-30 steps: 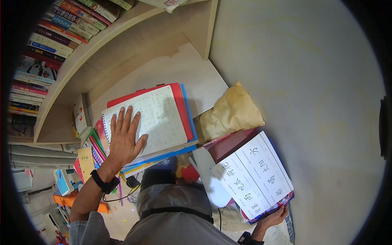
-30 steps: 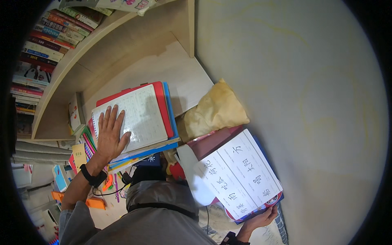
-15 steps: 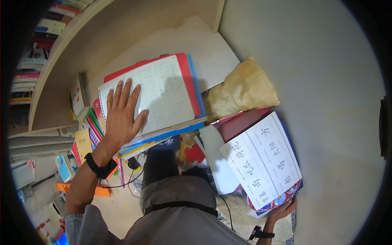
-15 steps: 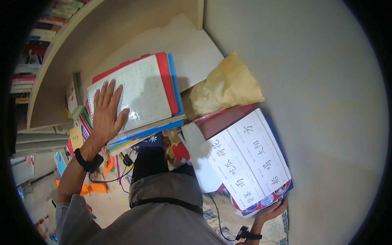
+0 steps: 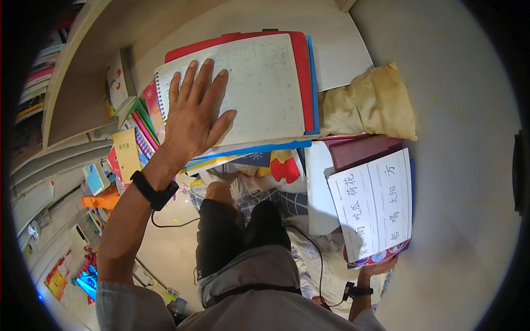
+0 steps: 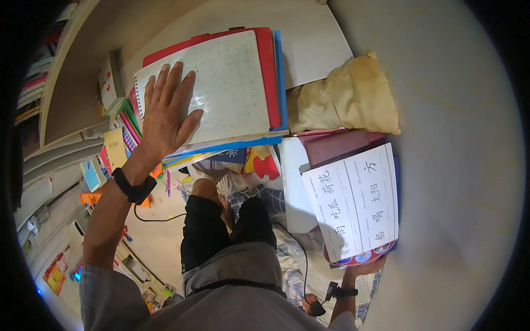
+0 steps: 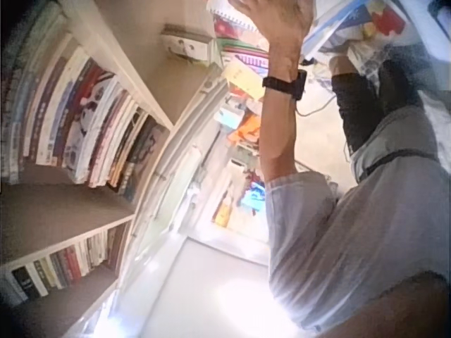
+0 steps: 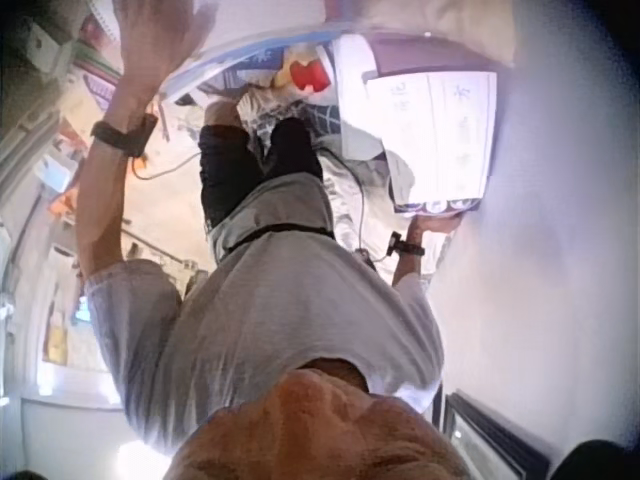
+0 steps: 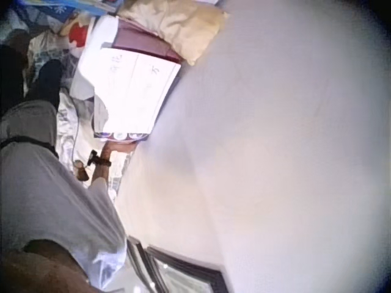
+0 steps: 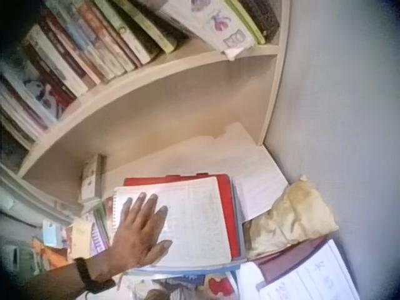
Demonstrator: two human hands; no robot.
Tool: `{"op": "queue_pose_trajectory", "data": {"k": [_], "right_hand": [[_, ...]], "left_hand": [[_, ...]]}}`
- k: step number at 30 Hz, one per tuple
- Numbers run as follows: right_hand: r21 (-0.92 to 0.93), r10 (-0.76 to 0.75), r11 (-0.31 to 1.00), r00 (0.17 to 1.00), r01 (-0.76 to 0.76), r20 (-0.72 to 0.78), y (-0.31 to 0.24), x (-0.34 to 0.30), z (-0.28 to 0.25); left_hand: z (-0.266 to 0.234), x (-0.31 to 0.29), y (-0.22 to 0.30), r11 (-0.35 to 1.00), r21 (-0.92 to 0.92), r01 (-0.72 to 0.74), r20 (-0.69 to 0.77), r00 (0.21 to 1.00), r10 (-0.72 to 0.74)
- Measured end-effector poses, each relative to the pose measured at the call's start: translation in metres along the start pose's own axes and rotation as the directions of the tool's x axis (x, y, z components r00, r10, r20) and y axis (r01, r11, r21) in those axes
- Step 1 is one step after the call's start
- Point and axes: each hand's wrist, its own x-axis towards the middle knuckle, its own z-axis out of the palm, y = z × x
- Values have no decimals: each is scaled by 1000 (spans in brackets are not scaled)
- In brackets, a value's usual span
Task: Organizing books and folders on a bookshelf.
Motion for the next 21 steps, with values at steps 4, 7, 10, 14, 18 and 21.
{"op": "queue_pose_trajectory", "data": {"k": [4,7,10,14,18,21], "right_hand": [[29,41,999,999,-40,-34,-20,1,9],[52,108,993,994,-109,20,-21,4,1],[-234,-23,972,999,16,-30,0,1,-17],[-168,134,975,989,-144,-70,-3,0,2],[-243,94,966,995,-85,27,13,-3,5],[-104,166,982,984,-160,58,-20,12,-8]], "left_hand": [[-5,-4,-7,1000,16,-8,5,1000,8],[-10,-3,-7,1000,26,-9,4,1000,8],[-9,1,-1,1000,2,-7,-1,1000,7],[3,-1,-4,1000,-25,-4,5,1000,4],[1,-4,-6,998,-55,8,-7,1000,-8],[-11,-2,-4,996,-86,3,-60,998,-9]]}}
